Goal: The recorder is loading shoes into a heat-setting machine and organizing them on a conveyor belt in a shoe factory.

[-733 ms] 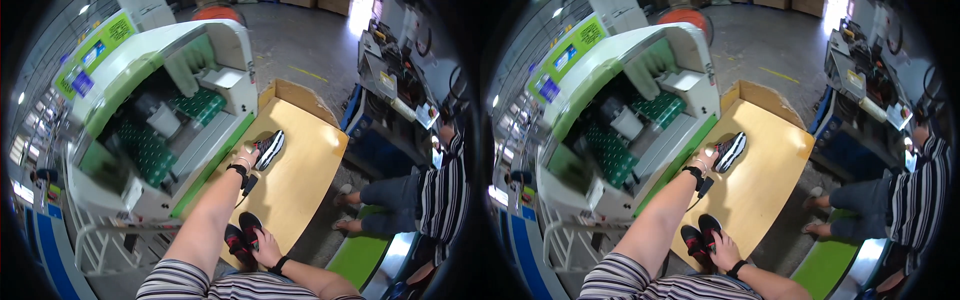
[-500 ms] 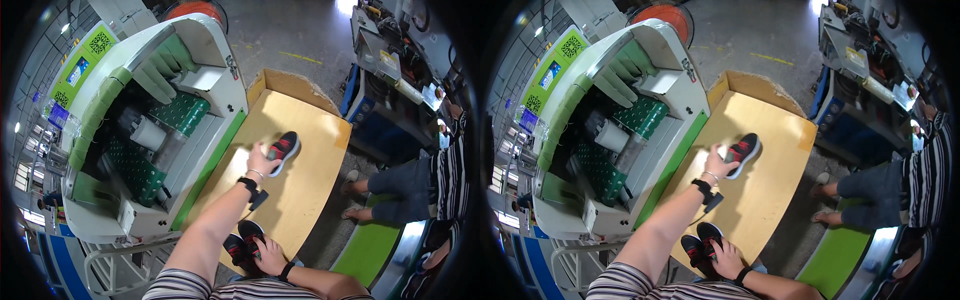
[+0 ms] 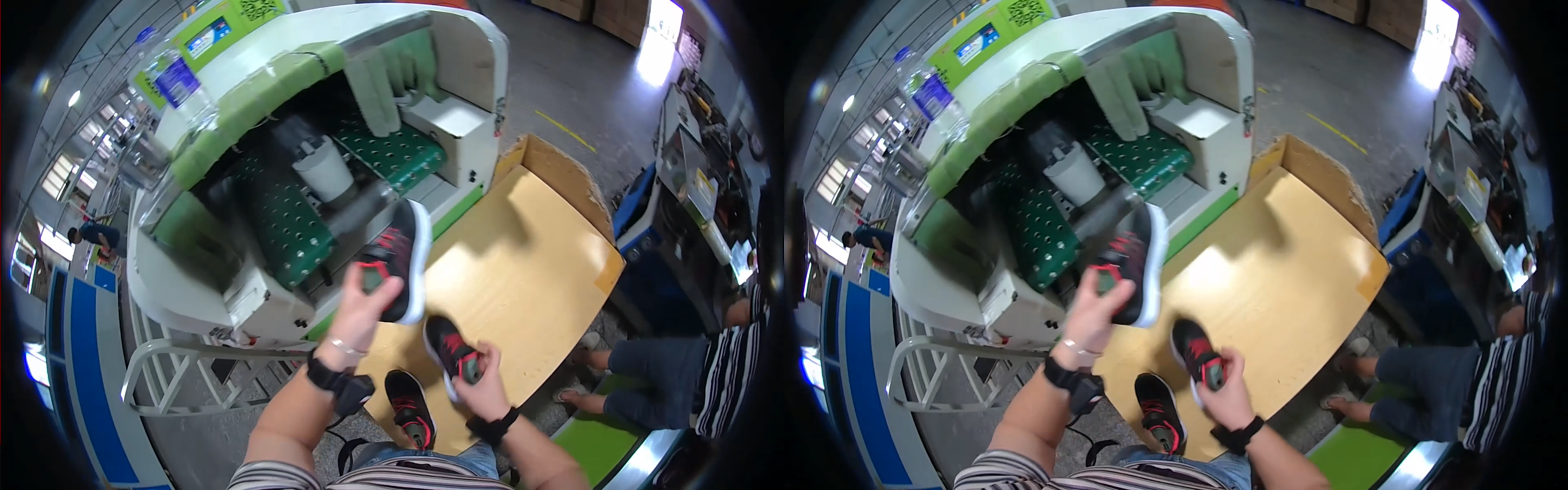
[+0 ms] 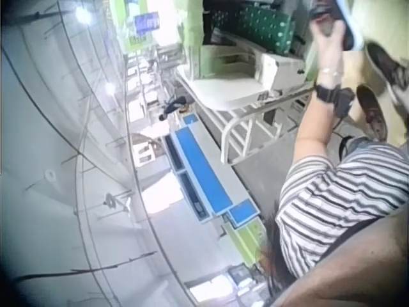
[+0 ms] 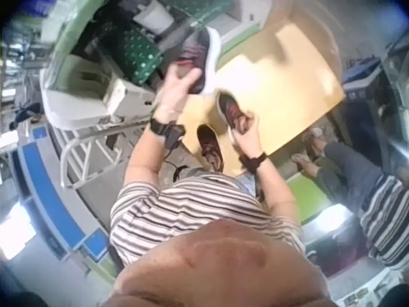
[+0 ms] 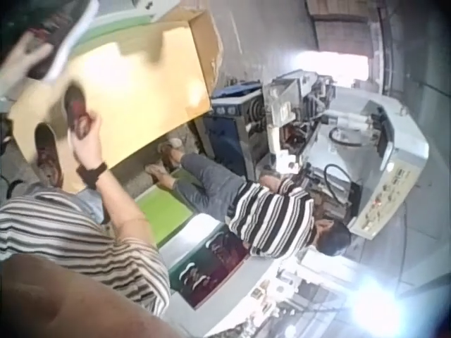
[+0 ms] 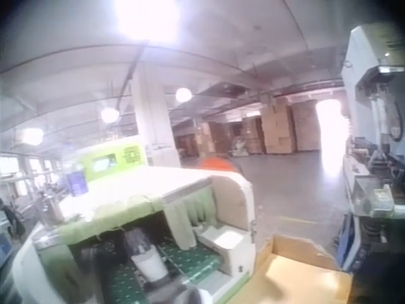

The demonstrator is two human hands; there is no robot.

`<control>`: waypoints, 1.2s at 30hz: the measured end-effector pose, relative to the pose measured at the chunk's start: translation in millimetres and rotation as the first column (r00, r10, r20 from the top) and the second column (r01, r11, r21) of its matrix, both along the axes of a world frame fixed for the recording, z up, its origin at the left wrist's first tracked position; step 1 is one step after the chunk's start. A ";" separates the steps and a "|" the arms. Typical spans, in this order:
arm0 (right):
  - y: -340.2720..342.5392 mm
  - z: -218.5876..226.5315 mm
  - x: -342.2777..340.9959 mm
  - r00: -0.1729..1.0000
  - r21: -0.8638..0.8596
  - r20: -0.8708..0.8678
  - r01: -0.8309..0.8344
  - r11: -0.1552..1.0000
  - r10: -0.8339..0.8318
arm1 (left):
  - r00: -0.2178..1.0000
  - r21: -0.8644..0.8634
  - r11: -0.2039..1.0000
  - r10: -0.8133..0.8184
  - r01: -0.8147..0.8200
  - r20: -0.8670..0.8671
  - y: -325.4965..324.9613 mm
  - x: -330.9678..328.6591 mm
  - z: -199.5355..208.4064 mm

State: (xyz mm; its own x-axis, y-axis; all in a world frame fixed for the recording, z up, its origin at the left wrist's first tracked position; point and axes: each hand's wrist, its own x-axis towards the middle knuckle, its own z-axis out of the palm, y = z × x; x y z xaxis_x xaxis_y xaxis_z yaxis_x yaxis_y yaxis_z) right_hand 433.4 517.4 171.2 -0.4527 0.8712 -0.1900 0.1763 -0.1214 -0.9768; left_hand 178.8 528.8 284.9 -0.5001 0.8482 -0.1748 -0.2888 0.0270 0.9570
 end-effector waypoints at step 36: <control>-92.9 -90.5 73.7 0.302 0.096 0.948 -0.565 0.819 0.097 | 0.363 -0.869 0.492 -0.800 -0.060 -0.478 -216.5 17.5 -209.2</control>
State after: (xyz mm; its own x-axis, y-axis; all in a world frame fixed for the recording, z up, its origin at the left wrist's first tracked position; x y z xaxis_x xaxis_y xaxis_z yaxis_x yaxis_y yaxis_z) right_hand 507.1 424.6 80.7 -0.4833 0.7771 -0.4031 0.8717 0.4695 -0.1402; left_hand 196.4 312.3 75.6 -0.3948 0.7570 -0.5206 0.7833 0.5735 0.2398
